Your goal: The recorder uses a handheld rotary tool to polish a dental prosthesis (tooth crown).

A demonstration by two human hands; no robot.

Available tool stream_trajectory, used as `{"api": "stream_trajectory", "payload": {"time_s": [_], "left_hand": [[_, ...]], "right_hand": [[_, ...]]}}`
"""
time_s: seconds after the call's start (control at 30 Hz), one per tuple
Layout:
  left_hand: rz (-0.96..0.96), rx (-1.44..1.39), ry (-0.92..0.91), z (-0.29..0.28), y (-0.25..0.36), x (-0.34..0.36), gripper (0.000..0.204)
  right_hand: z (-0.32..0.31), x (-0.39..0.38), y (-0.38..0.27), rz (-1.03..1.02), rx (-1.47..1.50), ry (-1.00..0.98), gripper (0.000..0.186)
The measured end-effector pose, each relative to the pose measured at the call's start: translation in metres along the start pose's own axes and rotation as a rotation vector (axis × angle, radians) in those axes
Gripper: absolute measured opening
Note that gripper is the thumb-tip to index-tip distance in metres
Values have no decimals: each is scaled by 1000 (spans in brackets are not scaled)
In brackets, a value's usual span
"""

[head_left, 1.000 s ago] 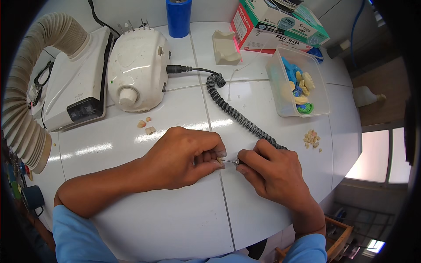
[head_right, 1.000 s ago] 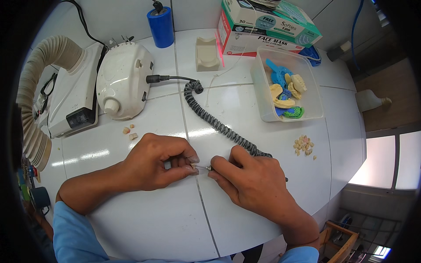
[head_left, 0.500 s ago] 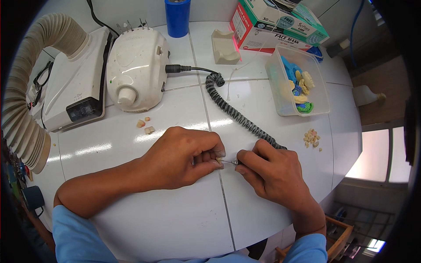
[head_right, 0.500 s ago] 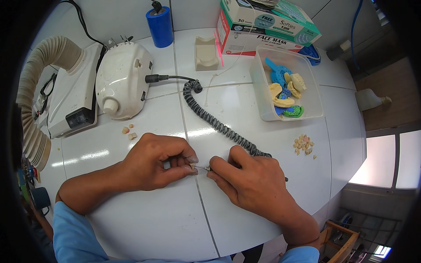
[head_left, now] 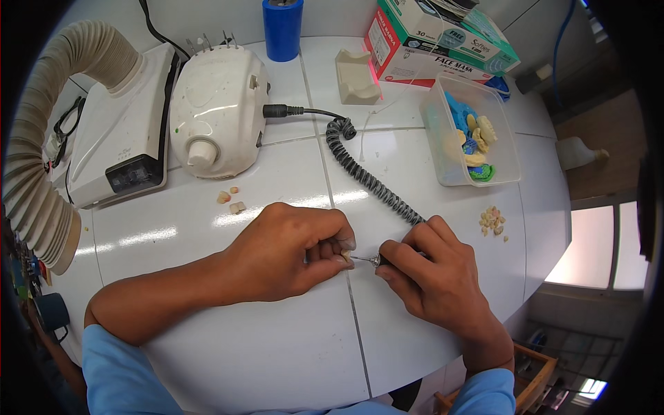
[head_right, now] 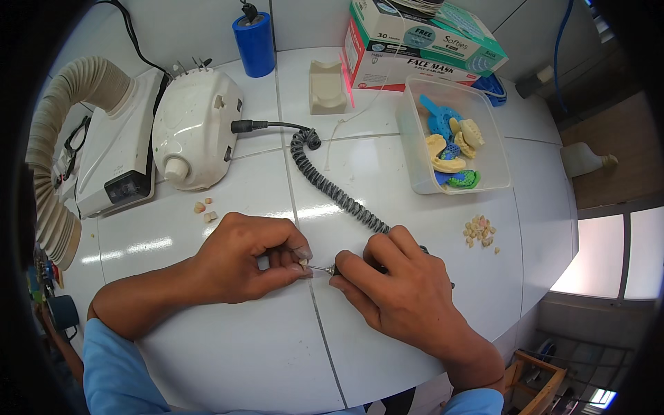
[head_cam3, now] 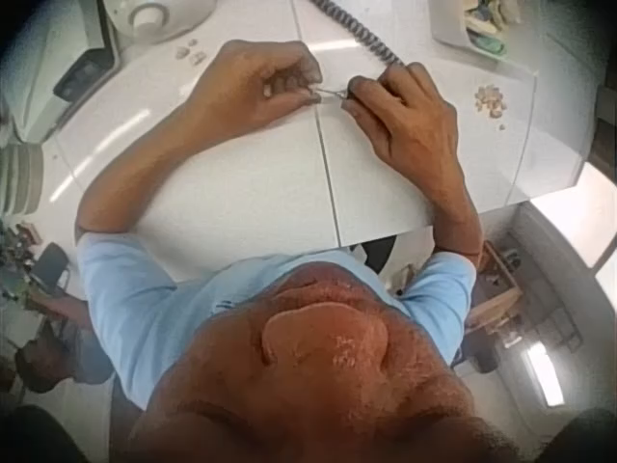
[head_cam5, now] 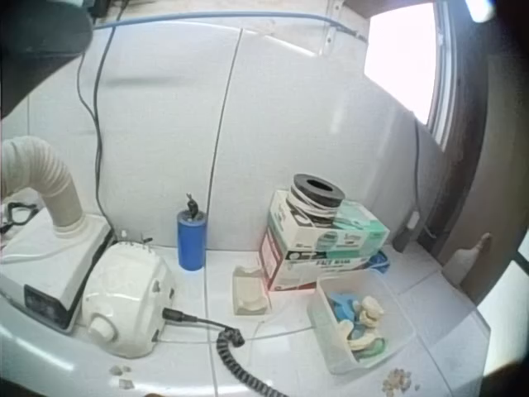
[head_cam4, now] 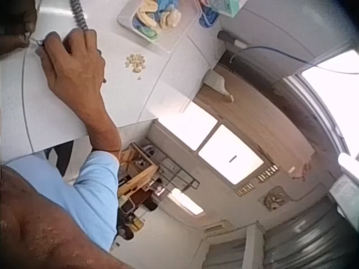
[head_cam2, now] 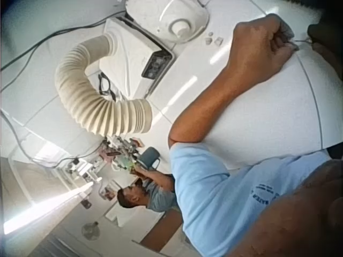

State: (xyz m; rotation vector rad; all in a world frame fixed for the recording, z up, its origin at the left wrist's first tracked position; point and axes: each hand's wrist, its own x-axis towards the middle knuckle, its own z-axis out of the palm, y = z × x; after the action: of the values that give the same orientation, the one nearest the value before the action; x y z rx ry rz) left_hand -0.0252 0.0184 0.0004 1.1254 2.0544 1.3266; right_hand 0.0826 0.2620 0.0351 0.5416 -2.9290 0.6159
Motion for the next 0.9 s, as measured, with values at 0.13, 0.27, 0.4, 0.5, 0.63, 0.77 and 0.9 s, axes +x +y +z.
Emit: {"api": "stream_trajectory", "payload": {"time_s": [0.13, 0.27, 0.4, 0.5, 0.63, 0.77, 0.9], "left_hand": [[-5, -15, -22, -2, 0, -1, 19], [-17, -19, -37, -2, 0, 0, 19], [-2, -8, -6, -1, -3, -1, 20], [-4, -10, -1, 0, -3, -2, 20], [-19, 10, -13, -1, -1, -2, 20], [-15, 10, -17, -1, -1, -1, 19], [2, 23, -12, -1, -2, -1, 19]], "right_hand": [[4, 0, 1, -4, -2, -10, 19], [3, 0, 0, 30, 4, -47, 19], [3, 1, -2, 43, -5, -46, 18], [2, 1, -2, 48, -7, -44, 18], [2, 2, -2, 42, -12, -55, 17], [2, 2, -2, 64, -13, -64, 17], [2, 1, -2, 40, -12, -55, 17]]}}
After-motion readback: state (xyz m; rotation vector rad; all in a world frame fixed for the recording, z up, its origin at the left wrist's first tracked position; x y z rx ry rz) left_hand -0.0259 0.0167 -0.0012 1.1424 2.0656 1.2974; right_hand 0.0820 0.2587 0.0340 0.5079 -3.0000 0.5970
